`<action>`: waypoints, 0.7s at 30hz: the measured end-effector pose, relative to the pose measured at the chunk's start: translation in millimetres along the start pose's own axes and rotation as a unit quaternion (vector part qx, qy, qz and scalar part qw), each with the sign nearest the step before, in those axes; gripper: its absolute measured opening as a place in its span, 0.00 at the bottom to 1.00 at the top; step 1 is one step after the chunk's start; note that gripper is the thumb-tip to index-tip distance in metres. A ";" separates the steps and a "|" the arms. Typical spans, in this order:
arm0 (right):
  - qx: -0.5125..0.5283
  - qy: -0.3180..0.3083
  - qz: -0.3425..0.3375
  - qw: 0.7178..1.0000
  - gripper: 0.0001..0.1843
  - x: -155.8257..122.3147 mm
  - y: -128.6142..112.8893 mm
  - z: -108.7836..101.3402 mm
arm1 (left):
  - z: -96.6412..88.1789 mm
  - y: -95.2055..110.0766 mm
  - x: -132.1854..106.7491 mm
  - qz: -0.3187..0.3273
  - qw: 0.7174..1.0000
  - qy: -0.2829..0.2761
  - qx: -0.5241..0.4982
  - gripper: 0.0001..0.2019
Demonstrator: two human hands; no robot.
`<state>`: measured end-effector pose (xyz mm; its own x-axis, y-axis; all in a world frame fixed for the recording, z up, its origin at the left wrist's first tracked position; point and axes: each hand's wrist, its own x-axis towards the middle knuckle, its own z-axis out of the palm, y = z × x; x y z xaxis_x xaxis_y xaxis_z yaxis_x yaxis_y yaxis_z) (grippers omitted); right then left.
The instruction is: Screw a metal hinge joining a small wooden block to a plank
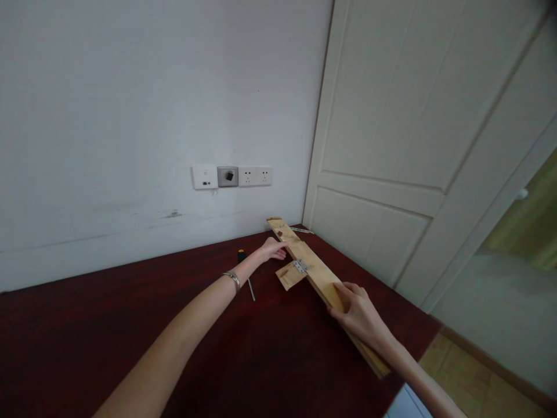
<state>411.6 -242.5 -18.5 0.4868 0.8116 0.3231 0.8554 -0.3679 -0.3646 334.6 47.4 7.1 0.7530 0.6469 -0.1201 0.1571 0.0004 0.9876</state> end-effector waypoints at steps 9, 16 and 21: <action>0.005 0.007 0.026 1.000 0.28 13.5 42.0 24.7 | -49.7 -0.1 3.9 0.035 0.957 0.145 0.248 0.06; 0.001 0.008 0.008 1.000 0.29 19.8 60.4 34.5 | -97.9 2.9 -9.4 0.008 0.900 0.174 0.399 0.10; 0.006 -0.001 0.003 1.000 0.30 23.2 63.0 34.8 | -114.4 -0.1 -26.2 -0.034 0.875 0.177 0.448 0.09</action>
<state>470.6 -231.0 -64.3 0.4920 0.8104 0.3180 0.8498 -0.3676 -0.3779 241.8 117.7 21.8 0.5012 0.8651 0.0200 0.7526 -0.4472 0.4833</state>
